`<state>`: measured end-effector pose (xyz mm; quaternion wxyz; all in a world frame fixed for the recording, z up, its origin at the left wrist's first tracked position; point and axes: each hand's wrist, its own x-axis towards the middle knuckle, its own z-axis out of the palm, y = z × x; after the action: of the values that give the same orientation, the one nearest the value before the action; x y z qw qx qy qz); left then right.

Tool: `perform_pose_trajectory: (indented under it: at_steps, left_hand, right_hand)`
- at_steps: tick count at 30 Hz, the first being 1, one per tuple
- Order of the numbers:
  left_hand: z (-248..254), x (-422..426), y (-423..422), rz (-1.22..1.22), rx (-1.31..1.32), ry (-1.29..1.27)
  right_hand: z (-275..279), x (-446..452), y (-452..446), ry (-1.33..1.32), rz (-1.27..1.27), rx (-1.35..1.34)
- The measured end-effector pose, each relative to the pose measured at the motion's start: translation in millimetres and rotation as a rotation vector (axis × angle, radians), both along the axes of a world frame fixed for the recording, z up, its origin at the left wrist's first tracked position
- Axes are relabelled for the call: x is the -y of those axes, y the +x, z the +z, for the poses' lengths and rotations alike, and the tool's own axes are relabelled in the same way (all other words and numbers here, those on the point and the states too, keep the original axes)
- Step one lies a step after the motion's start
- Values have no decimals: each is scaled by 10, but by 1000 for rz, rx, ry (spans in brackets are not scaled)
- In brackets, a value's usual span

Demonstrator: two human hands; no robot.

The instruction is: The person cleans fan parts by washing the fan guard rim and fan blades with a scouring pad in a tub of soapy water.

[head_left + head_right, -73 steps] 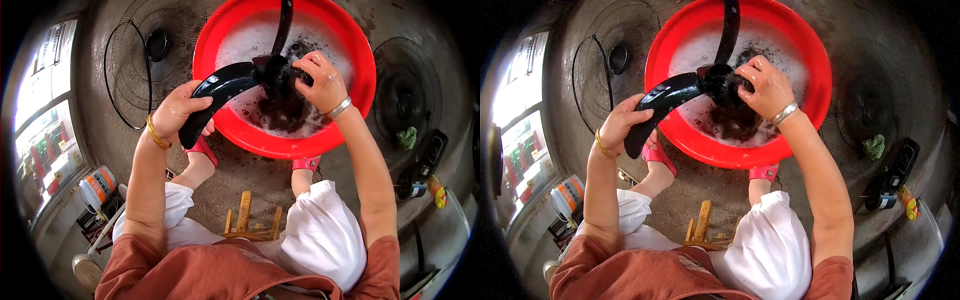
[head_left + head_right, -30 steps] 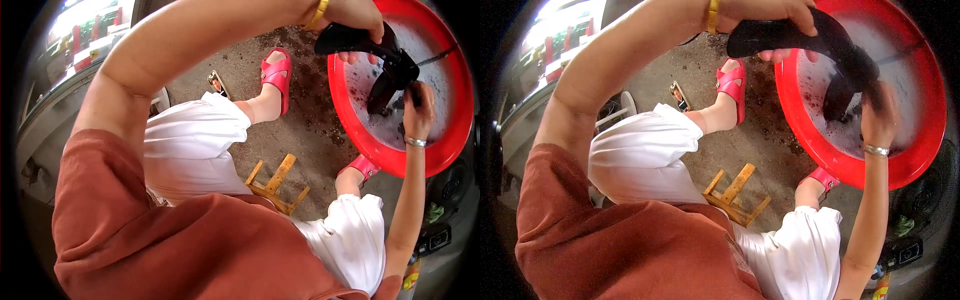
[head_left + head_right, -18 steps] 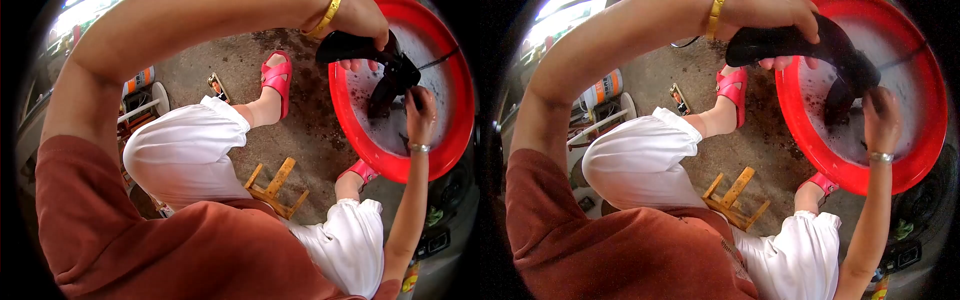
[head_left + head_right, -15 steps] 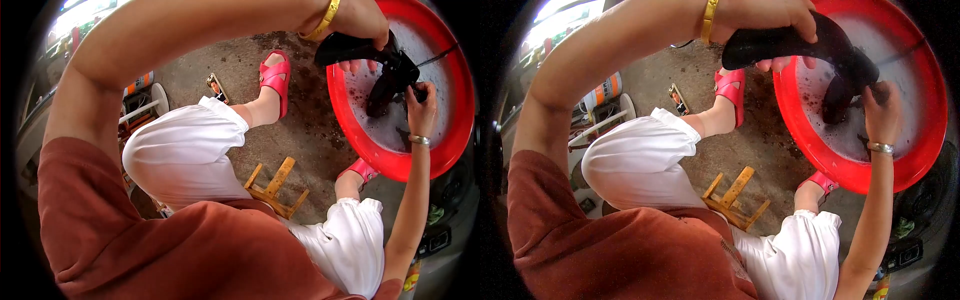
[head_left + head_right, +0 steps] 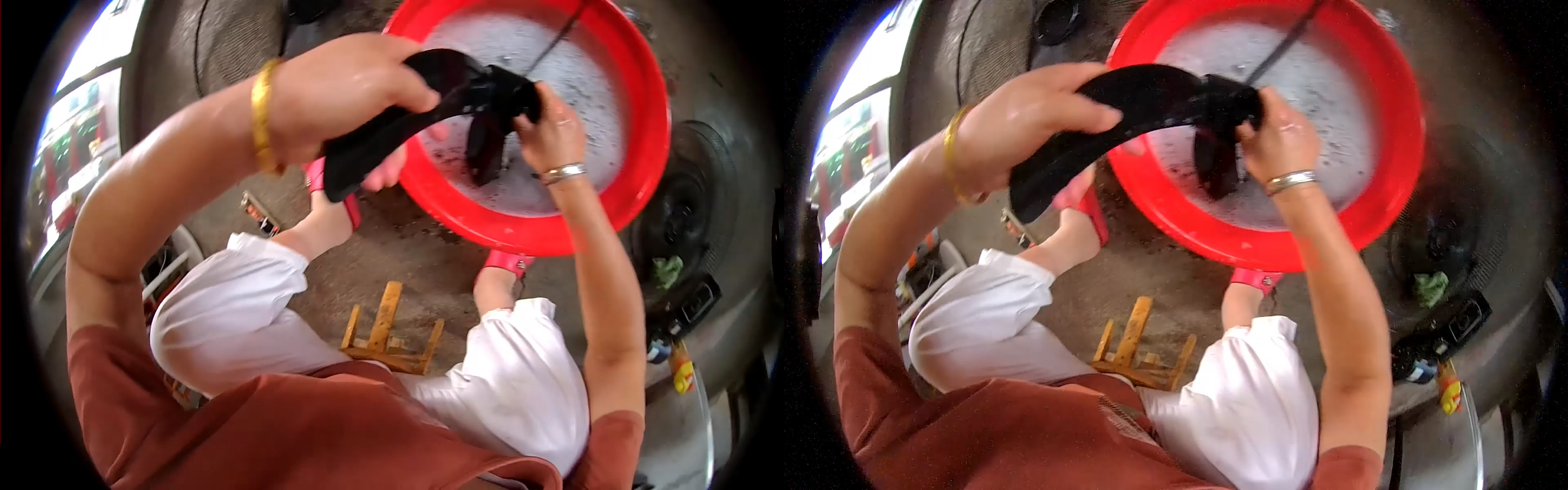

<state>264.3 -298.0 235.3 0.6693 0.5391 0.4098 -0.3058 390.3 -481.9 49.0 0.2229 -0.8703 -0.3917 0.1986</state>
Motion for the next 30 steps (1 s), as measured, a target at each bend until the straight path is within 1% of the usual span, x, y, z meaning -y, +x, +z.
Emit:
perform_pose_trajectory:
  at_steps: [1, 3, 4, 7, 9, 10, 12, 13, 15, 17, 19, 20, 23, 24, 27, 28, 30]
  left_hand:
    - [57, 26, 30, -4, -15, 11]
    - [40, 18, 46, 25, 57, -24]
    - [41, 20, 13, 38, 85, -39]
    - [70, -59, -14, 177, 339, -278]
    - [-238, -245, -226, 67, 725, -545]
    - [-391, -322, -350, 52, 642, -423]
    - [-664, -294, -486, -148, 671, -82]
    - [-800, -215, -505, -337, 777, 135]
    - [-1098, 246, -467, -134, 616, 131]
    - [-1233, 619, -220, 160, 766, 168]
    - [-1328, 783, 21, 251, 765, 300]
    - [-1418, 843, 106, 359, 733, 252]
    - [-1497, 845, 298, 356, 880, 551]
    - [-1503, 845, 348, 381, 876, 494]
    - [-1411, 788, 399, 347, 840, 457]
    - [-1365, 770, 412, 325, 866, 427]
    - [-1331, 763, 392, 325, 828, 437]
  right_hand:
    - [0, 28, -21, 65, -26, 19]
    - [43, 37, -17, 17, -65, -16]
    - [11, 89, -23, 43, -87, -24]
    - [-98, 179, 30, 167, -155, -69]
    - [-53, 199, -17, 294, -205, -135]
    - [4, 191, -24, 272, -218, -139]
    - [120, 177, -52, 255, -247, -209]
    - [152, 165, -57, 249, -266, -244]
    - [193, 163, -97, 269, -253, -279]
    - [310, 135, -117, 262, -266, -289]
    - [267, 106, -139, 272, -271, -276]
    - [243, 112, -122, 336, -298, -301]
    - [267, 97, -3, 314, -311, -315]
    - [268, 79, 2, 282, -340, -258]
    - [323, 49, 65, 256, -311, -178]
    - [371, 41, 88, 203, -292, -148]
    - [508, 37, 141, 122, -224, -118]
